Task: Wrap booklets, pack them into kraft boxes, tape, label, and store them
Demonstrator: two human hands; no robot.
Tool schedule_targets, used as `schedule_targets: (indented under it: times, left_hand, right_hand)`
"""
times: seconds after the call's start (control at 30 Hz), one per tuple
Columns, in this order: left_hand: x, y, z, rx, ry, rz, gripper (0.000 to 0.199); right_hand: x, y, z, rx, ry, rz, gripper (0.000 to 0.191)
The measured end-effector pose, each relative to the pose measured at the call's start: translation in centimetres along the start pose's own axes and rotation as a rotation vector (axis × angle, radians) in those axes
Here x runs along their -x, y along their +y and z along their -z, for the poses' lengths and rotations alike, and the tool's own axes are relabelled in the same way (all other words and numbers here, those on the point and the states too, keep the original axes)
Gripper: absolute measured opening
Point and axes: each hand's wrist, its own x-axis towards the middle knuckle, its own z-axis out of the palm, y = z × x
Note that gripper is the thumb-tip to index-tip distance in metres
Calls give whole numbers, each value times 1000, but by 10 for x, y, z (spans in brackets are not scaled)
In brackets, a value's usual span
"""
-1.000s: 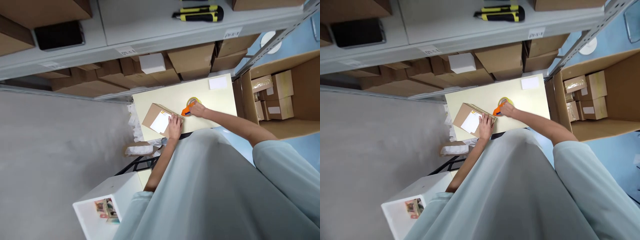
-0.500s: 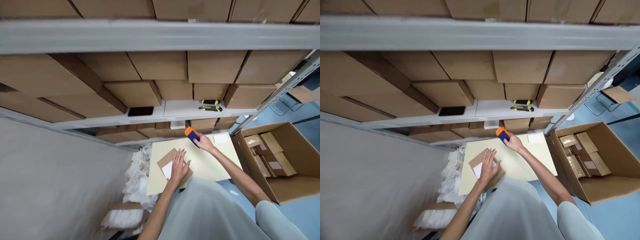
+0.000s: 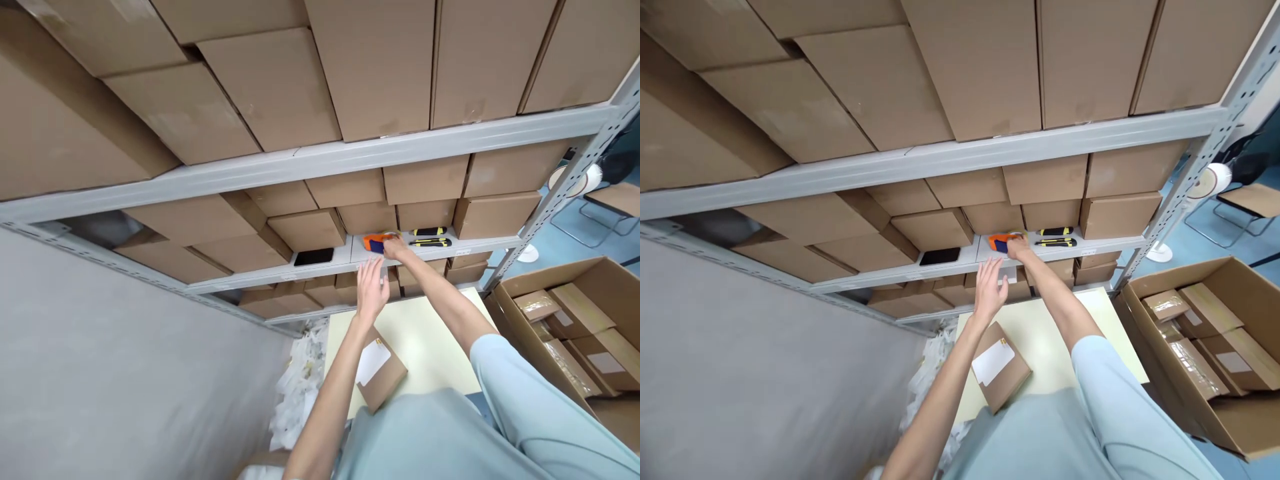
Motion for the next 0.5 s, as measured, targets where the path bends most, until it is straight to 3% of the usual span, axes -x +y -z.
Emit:
schedule_targets:
  times: [0.07,0.13,0.2,0.27,0.33,0.4,0.5]
  left_hand:
    - [31,1,-11,11,-38,51,54]
    - [68,2,-23,33,-100,129,52]
    - [112,4,-34,56,-167,232,50]
    - [164,9,-45,75,-239,353,52]
    - [216,18,-55,91,-328,478,55]
    - [262,33,-64,102,-418,577,61]
    - [306,56,-74,106,-521,635,69]
  right_hand:
    - [-1,8,-8,6,3,4,53]
    - [6,20,-24,-17,96,33,56]
    - [23,36,-56,-114,303,93,58]
    - [55,58,-107,-283,403,131,61]
    - [105,81,-171,-449,333,87,65]
    - [172,99,-235,-576,159,-23,71]
    - [272,110,-304,-721,-148,-210,75]
